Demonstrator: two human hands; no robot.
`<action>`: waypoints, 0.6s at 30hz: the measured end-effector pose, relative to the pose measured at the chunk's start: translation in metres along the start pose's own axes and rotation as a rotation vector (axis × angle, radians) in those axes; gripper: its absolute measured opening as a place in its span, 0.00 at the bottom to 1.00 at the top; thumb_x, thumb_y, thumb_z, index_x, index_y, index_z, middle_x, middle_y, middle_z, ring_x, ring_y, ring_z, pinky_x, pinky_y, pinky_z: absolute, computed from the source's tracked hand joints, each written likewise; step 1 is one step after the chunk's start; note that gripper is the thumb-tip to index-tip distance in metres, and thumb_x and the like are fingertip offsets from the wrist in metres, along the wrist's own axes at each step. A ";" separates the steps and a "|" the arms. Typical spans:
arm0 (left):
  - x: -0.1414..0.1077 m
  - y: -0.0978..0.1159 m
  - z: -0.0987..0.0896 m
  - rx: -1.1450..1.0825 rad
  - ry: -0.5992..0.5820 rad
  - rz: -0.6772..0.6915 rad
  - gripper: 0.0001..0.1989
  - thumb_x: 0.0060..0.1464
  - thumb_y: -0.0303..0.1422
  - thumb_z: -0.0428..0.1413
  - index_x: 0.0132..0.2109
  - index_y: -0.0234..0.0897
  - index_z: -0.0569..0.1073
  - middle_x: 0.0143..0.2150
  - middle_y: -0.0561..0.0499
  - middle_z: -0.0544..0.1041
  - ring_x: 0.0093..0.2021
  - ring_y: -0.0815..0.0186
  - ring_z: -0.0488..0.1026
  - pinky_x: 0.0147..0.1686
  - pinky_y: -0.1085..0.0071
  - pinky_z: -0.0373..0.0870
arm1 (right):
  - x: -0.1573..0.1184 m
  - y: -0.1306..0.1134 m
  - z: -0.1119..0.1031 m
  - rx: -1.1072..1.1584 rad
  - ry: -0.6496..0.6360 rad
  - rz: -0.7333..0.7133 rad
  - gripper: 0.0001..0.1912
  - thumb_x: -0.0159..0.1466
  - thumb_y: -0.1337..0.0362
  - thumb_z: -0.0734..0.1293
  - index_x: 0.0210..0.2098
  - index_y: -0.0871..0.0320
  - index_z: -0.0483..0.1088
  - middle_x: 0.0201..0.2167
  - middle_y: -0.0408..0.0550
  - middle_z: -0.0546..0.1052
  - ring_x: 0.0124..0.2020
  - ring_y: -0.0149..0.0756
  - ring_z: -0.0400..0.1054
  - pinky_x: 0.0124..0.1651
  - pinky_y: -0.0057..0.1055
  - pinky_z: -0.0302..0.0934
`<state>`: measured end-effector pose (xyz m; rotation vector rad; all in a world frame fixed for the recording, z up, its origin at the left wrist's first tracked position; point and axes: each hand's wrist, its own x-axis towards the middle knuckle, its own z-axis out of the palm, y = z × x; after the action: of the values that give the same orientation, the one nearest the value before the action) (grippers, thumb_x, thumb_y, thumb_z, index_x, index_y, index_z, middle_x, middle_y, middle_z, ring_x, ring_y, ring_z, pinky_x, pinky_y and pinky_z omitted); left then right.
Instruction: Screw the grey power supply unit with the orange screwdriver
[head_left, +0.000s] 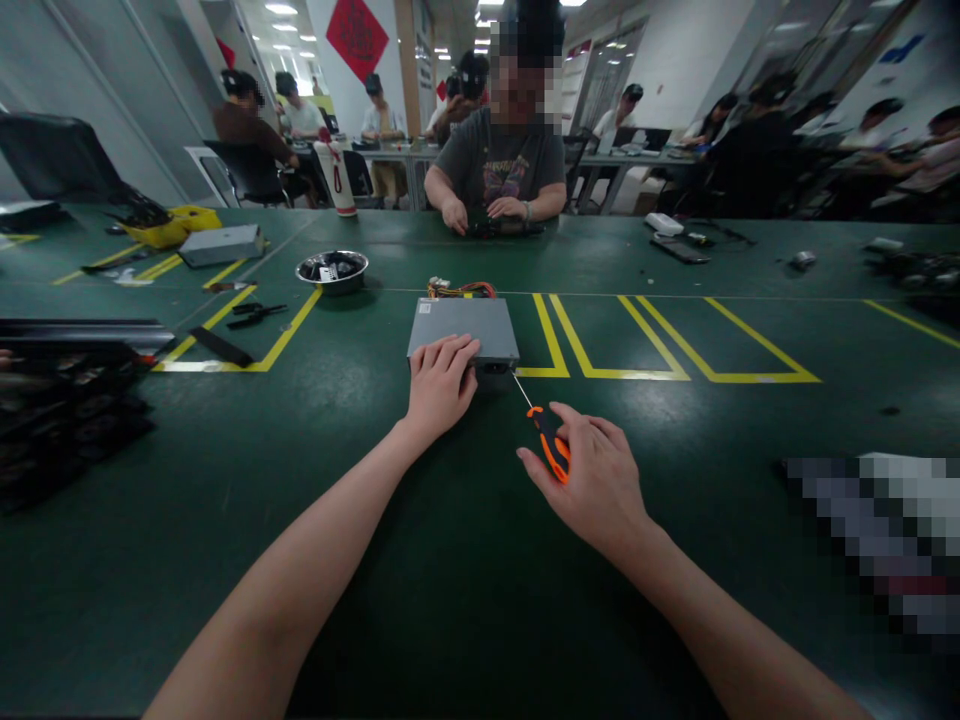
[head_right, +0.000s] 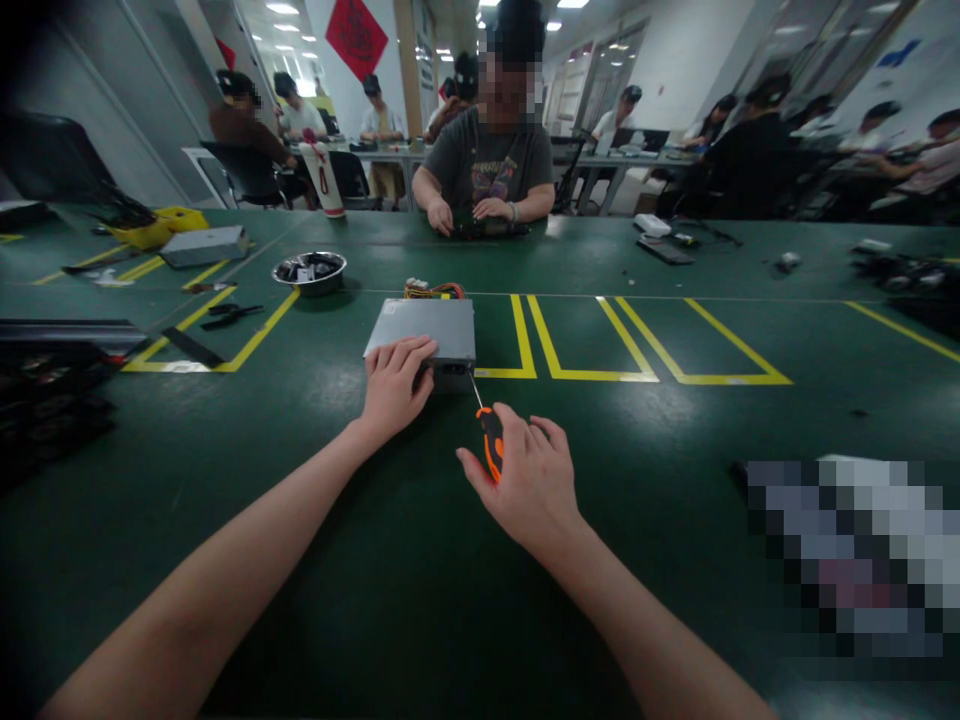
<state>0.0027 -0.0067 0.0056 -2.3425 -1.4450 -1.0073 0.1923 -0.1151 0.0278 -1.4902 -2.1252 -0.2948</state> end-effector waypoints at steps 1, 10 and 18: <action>0.000 0.000 0.000 -0.001 -0.001 0.000 0.17 0.57 0.31 0.47 0.54 0.43 0.64 0.56 0.50 0.67 0.57 0.60 0.60 0.53 0.59 0.52 | 0.000 0.000 0.000 0.012 -0.003 0.028 0.24 0.61 0.53 0.59 0.46 0.68 0.63 0.28 0.50 0.74 0.30 0.36 0.68 0.46 0.40 0.56; 0.000 0.000 0.000 -0.022 -0.002 -0.007 0.18 0.56 0.30 0.47 0.54 0.44 0.63 0.56 0.50 0.67 0.57 0.59 0.59 0.53 0.58 0.52 | 0.001 0.001 -0.004 -0.114 0.017 -0.120 0.13 0.62 0.66 0.59 0.45 0.62 0.68 0.33 0.50 0.74 0.36 0.36 0.67 0.47 0.37 0.54; 0.000 0.000 0.001 -0.018 0.009 -0.007 0.18 0.56 0.30 0.47 0.54 0.43 0.64 0.56 0.50 0.67 0.57 0.60 0.60 0.54 0.59 0.52 | 0.002 0.001 -0.001 -0.053 0.023 -0.059 0.14 0.63 0.63 0.58 0.43 0.65 0.68 0.29 0.48 0.75 0.28 0.31 0.67 0.46 0.36 0.55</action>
<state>0.0034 -0.0065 0.0048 -2.3442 -1.4483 -1.0354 0.1932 -0.1135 0.0292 -1.4486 -2.1608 -0.3908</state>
